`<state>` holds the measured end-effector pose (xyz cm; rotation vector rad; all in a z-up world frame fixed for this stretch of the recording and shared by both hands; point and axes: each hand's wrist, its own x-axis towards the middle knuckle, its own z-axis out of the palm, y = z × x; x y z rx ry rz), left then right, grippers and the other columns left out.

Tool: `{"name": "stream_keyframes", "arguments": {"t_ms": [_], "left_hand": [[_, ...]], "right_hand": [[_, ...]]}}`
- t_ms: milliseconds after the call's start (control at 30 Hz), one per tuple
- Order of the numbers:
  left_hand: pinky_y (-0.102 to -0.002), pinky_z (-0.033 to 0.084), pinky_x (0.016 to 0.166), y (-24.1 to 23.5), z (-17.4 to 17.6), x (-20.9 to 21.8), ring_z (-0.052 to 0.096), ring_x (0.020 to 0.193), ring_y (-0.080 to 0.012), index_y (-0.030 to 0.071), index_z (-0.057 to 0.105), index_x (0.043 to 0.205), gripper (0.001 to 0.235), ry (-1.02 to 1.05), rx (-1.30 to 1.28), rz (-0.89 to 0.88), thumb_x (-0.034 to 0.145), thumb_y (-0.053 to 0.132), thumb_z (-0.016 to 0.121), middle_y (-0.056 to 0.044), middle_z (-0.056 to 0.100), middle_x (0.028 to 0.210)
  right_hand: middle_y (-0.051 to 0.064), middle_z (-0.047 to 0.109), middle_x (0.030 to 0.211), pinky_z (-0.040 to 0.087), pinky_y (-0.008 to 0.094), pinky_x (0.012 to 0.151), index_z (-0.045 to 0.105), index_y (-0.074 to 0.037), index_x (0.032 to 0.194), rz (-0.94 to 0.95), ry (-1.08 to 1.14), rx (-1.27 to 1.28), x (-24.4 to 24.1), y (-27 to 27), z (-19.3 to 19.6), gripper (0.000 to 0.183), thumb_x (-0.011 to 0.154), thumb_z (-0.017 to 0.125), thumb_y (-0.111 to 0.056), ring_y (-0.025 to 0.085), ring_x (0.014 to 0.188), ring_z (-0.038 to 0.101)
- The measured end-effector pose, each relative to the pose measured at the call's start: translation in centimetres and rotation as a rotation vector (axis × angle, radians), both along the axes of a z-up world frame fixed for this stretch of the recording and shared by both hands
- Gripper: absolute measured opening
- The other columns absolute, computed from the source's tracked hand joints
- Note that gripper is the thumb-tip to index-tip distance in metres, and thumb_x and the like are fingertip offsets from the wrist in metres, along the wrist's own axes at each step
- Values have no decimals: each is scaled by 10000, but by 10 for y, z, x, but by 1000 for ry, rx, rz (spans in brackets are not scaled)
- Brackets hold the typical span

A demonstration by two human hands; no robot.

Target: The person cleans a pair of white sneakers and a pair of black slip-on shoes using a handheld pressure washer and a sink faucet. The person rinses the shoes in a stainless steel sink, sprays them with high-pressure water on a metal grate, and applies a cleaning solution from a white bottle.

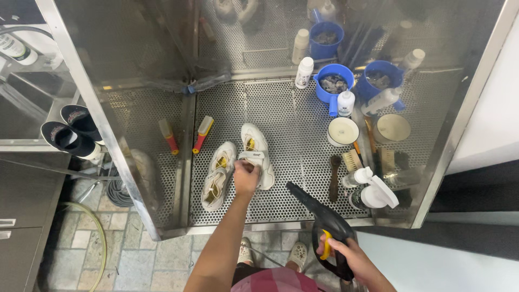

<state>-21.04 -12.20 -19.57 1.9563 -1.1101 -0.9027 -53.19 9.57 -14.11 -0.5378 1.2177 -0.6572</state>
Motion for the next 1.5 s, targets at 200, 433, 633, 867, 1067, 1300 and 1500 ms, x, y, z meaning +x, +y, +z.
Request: {"name": "stream_keyframes", "arguments": {"t_ms": [200, 433, 633, 867, 1067, 1300, 1500], "left_hand": [[-462, 411, 1124, 2, 46, -4, 476, 1339, -307, 238, 463, 1456, 720, -704, -11, -444, 795, 210, 748, -115, 457, 1494], [-534, 361, 1086, -45, 16, -26, 422, 1365, -353, 66, 475, 1458, 739, -745, -256, -681, 805, 307, 723, -140, 459, 1469], [-420, 375, 1058, -12, 57, -81, 430, 1300, -318, -64, 537, 1381, 775, -1073, 282, -720, 898, 530, 655, -186, 431, 1456], [-400, 511, 1000, -13, -3, -46, 664, 1101, -290, 27, 733, 1179, 400, -443, 292, -696, 959, 358, 687, -153, 728, 1139], [-337, 530, 837, -16, -67, 10, 674, 905, -173, 64, 690, 1176, 253, 816, -29, -14, 1034, 261, 618, -68, 740, 1048], [-325, 408, 539, -23, -119, 53, 506, 648, -190, 22, 648, 1116, 266, 694, 54, 130, 1110, 273, 558, -76, 607, 817], [-290, 515, 552, -28, -110, 64, 634, 667, -137, 99, 652, 1058, 217, 634, 199, 84, 1046, 253, 500, -14, 685, 829]], "right_hand": [[146, 799, 1034, 545, 346, 898, 700, 5, 1210, -106, 166, 19, 16, -29, -27, 428, 898, 675, -287, 223, 1002, 744], [95, 713, 983, 549, 372, 850, 681, 2, 1222, -162, -34, 61, 3, -44, -44, 436, 873, 699, -258, 212, 915, 692], [105, 681, 968, 527, 381, 896, 647, 11, 1177, -14, -232, -63, -19, -35, -33, 430, 936, 618, -343, 226, 938, 662], [98, 611, 898, 508, 407, 877, 595, -8, 1081, -67, -273, -105, -21, -35, -4, 372, 939, 616, -352, 260, 906, 641], [93, 577, 829, 509, 414, 799, 577, -8, 1037, -70, -357, -114, -23, -27, 14, 365, 928, 643, -351, 231, 794, 583], [56, 515, 747, 488, 388, 668, 562, -18, 1039, -75, -330, -74, -19, -8, 13, 363, 911, 674, -339, 196, 684, 528], [52, 505, 721, 479, 384, 624, 560, -39, 1047, -84, -348, 18, -10, -23, 14, 337, 884, 654, -318, 190, 647, 523]]}}
